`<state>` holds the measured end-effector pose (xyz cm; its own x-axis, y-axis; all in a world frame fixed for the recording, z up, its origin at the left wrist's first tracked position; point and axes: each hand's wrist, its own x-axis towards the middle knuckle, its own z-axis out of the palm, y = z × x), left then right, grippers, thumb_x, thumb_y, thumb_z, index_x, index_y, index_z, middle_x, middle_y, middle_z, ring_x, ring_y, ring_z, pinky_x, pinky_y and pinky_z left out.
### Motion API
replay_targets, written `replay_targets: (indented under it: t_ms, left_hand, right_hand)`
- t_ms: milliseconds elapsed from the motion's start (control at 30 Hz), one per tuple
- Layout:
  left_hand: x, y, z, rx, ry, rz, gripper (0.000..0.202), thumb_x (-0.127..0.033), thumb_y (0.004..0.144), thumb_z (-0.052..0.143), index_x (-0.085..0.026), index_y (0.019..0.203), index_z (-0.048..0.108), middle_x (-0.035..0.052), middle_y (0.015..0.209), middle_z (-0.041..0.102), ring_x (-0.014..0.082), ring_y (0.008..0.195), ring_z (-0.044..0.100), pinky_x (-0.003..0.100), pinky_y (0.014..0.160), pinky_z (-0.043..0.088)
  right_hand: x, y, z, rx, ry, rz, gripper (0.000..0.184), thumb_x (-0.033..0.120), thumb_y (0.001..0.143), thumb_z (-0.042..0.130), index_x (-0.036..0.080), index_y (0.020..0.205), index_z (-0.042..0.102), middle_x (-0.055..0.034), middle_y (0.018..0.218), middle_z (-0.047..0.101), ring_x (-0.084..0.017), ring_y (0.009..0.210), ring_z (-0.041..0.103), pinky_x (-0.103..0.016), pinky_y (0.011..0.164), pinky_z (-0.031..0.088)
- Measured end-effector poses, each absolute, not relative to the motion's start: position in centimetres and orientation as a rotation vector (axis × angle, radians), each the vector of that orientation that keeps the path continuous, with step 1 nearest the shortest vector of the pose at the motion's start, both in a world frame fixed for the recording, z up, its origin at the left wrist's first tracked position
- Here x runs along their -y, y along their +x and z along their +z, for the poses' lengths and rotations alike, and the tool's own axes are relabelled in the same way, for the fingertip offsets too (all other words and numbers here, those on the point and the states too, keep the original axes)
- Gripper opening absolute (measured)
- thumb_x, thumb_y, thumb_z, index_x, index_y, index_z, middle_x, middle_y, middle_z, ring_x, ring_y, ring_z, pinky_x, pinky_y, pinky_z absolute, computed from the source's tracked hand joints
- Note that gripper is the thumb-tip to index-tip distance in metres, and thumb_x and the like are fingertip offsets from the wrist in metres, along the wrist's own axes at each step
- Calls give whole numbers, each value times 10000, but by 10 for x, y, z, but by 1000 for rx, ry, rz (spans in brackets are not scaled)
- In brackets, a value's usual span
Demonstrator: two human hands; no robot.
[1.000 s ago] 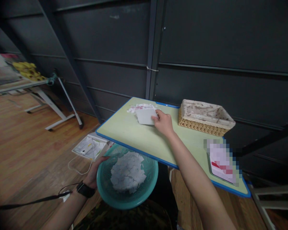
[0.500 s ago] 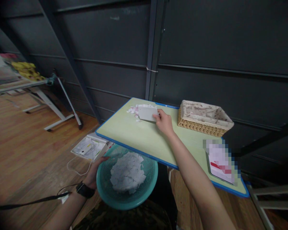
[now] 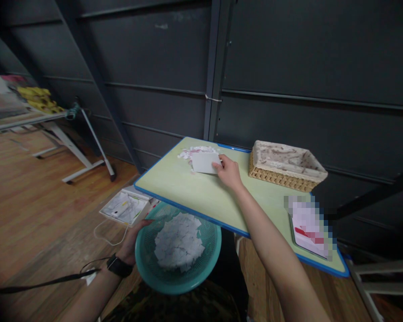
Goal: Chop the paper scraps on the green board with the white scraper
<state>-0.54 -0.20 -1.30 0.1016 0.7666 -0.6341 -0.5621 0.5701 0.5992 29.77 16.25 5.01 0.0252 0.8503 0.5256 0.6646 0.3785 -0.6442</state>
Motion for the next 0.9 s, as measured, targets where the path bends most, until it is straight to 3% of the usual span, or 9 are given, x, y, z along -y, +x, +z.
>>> replay_targets:
  t_ms: [200, 500, 633, 900]
  left_hand:
    - [2, -5, -14, -1118, 223, 993, 294, -149, 875, 532, -106, 1149, 628, 45, 662, 778, 217, 483, 685, 339, 542, 548]
    - [2, -6, -16, -1106, 283, 1003, 375, -144, 889, 496, -92, 1247, 595, 40, 675, 787, 233, 532, 710, 331, 569, 543]
    - [2, -6, -15, -1119, 245, 980, 351, -159, 888, 504, -99, 1222, 596, 48, 679, 787, 227, 505, 699, 342, 566, 545]
    - [3, -5, -10, -1085, 238, 984, 196, -152, 882, 512, -108, 992, 668, 50, 624, 761, 204, 505, 682, 310, 550, 526]
  right_hand:
    - [-165, 296, 47, 1679, -1293, 310, 353, 423, 794, 563, 146, 991, 660, -57, 731, 681, -200, 638, 588, -290, 610, 390]
    - [-159, 291, 50, 1809, -1475, 73, 348, 362, 858, 488, 146, 1066, 664, -94, 779, 710, -218, 633, 580, -300, 630, 359]
    - [-156, 292, 53, 1836, -1586, -64, 367, 330, 879, 464, 136, 1136, 641, -127, 854, 731, -255, 699, 622, -306, 631, 356]
    - [-150, 300, 64, 1833, -1688, -200, 346, 307, 854, 496, 150, 1109, 670, -129, 838, 731, -269, 716, 626, -316, 629, 376]
